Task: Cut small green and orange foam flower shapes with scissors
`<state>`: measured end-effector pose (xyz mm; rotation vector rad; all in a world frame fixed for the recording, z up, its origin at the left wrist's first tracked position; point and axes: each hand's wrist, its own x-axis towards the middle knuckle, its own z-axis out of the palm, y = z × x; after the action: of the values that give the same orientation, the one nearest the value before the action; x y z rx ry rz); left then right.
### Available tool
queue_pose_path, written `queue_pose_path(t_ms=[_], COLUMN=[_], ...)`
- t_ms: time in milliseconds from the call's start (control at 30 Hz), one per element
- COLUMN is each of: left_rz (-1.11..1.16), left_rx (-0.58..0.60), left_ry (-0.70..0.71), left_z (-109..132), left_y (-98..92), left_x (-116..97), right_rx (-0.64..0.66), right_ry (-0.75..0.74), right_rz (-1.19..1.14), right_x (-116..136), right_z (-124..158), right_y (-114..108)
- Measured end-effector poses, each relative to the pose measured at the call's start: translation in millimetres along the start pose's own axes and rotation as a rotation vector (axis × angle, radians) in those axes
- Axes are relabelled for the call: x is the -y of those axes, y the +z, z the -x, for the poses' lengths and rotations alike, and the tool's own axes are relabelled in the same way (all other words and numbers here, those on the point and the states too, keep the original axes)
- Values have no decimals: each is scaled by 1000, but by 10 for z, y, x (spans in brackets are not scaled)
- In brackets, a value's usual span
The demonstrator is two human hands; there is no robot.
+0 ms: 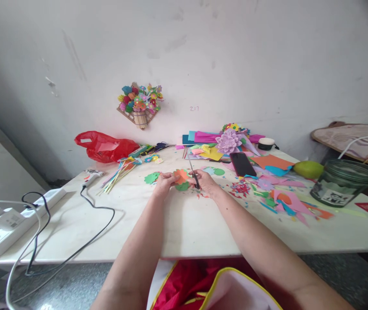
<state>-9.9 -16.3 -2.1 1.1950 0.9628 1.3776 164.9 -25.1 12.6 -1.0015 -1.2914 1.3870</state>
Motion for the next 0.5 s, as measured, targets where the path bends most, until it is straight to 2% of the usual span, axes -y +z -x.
queue_pose_path(t_ms=[267,500], left_rz=[215,248], left_rx=[-230,-299], left_ry=[62,100], left_z=[-44,-66], left_y=[-28,-38], left_x=[-34,-25], right_rx=[201,347], right_ry=[54,65], right_rz=[56,75], right_x=[-39,-83], right_z=[45,39], right_y=[-52,-68])
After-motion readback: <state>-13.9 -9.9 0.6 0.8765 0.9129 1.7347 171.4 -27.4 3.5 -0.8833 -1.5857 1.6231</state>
